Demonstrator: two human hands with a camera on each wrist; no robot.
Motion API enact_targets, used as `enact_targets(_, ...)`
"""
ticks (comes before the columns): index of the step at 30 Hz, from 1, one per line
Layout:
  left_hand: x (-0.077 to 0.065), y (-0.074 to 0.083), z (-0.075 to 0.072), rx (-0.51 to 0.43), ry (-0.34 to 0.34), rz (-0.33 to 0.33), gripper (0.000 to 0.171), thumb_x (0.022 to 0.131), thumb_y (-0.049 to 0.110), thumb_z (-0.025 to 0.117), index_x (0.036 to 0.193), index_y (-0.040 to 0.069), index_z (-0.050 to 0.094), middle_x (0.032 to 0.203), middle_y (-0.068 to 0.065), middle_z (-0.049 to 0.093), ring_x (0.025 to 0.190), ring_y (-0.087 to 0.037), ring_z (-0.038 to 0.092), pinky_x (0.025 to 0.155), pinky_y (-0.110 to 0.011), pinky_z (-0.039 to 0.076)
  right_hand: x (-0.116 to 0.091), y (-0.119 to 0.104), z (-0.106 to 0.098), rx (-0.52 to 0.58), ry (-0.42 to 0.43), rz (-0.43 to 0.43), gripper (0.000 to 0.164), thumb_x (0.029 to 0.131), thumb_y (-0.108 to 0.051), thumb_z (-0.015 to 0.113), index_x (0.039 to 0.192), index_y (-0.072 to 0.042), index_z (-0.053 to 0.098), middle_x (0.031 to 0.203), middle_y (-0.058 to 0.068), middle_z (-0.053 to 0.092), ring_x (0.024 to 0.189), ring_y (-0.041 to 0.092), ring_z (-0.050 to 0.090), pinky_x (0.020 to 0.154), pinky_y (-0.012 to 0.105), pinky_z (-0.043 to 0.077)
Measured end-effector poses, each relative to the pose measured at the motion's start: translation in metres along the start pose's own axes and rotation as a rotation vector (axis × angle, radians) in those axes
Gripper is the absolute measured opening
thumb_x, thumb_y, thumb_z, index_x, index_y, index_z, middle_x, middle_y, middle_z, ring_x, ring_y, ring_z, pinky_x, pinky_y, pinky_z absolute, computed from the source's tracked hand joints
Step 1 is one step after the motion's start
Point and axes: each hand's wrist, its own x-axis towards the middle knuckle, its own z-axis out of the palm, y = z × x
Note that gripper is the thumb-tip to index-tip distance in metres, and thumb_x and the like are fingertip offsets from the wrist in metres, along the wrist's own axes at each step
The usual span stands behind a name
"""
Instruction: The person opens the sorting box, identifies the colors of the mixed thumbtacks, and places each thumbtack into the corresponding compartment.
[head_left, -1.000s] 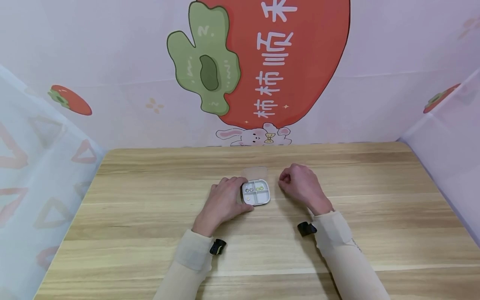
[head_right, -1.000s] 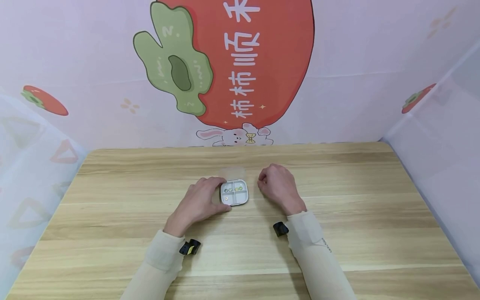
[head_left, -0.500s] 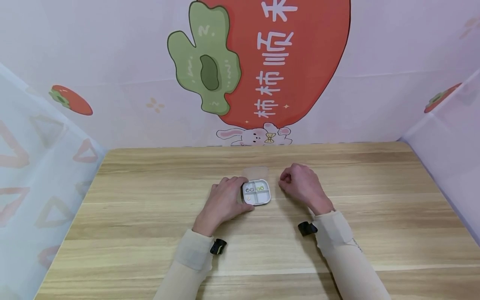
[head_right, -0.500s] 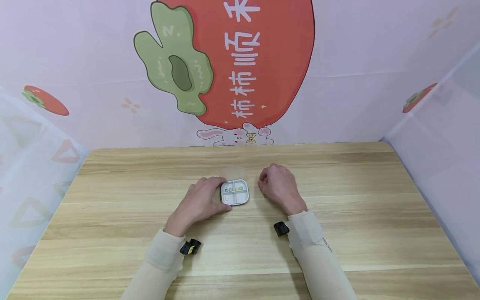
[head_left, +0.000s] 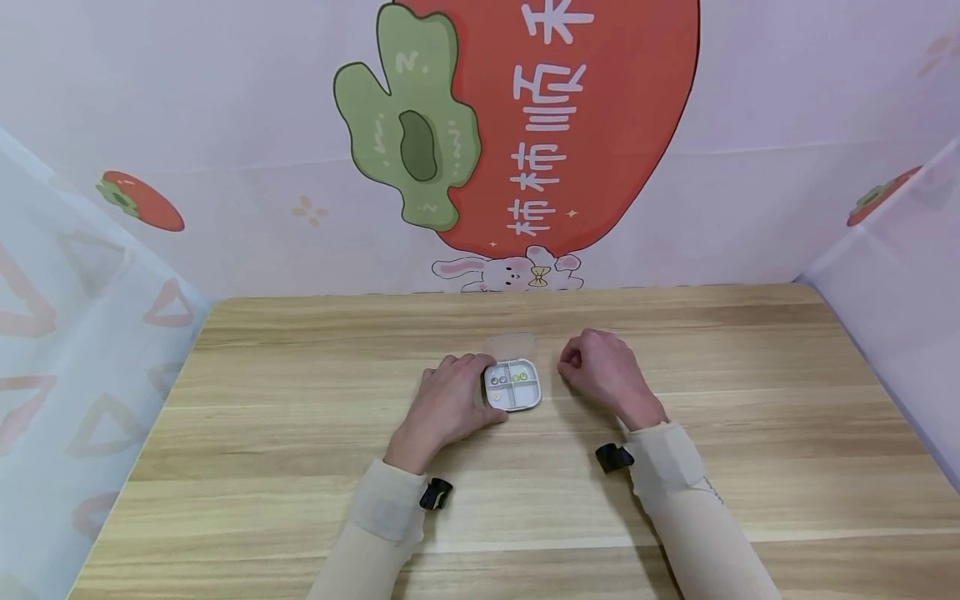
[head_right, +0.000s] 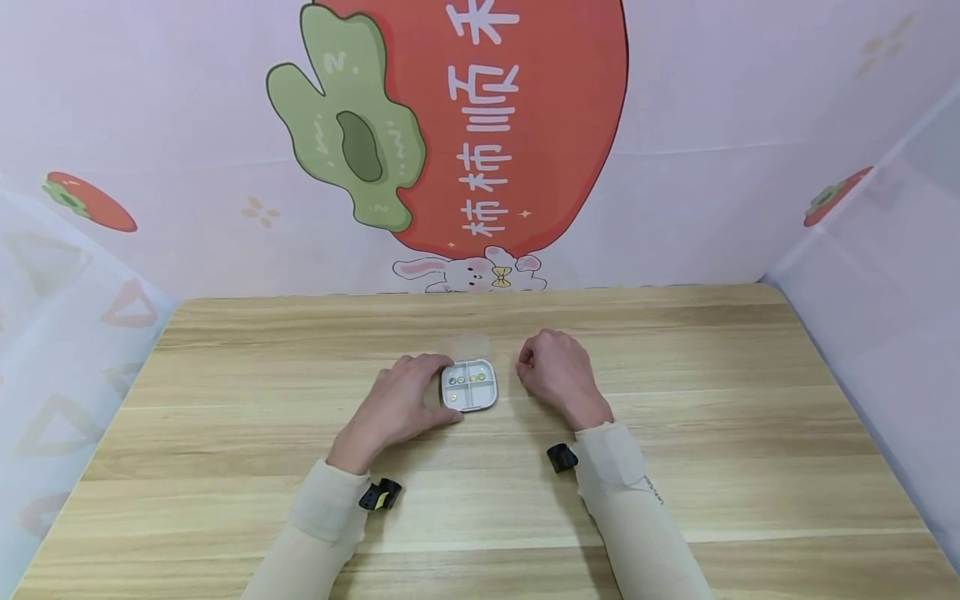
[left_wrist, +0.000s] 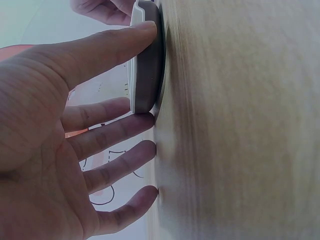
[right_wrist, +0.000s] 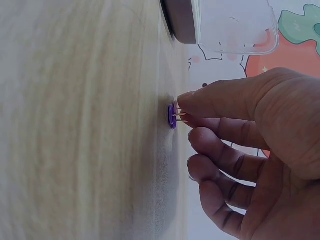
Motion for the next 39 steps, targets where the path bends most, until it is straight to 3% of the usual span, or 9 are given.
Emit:
enact_targets(19,-0.001,0.000,0.000,-0.006,0.000,0.000,0.074,0.067,0.050,0.075,0.129,0.019,0.049,0.128,0.002,0.051,0.110,-0.021,0.045,0.085,-0.042,0.034,-0.001,-0.002,0.000,0.058,-0.012,-0.017,0.005,0.081,-0.020,0.066,0.079,-0.016,0.065,0.075,-0.001,0.053,0.071,0.018,0.048,0.064,0.031,0.040)
enact_targets(31,-0.001,0.000,0.000,-0.003,0.003,0.007,0.075,0.068,0.051,0.075,0.130,0.020,0.048,0.128,0.002,0.051,0.109,-0.021,0.045,0.085,-0.042,0.034,-0.003,-0.008,-0.005,0.173,-0.054,-0.038,0.004,0.083,-0.020,0.065,0.085,-0.016,0.066,0.079,-0.001,0.054,0.073,0.018,0.049,0.065,0.031,0.041)
enact_targets(39,-0.001,0.000,0.000,0.003,0.006,0.011,0.074,0.068,0.051,0.074,0.129,0.020,0.048,0.127,0.002,0.052,0.109,-0.021,0.045,0.084,-0.042,0.035,-0.005,-0.011,-0.010,0.315,-0.068,-0.079,0.005,0.084,-0.018,0.065,0.087,-0.015,0.067,0.082,-0.001,0.057,0.076,0.019,0.050,0.066,0.030,0.044)
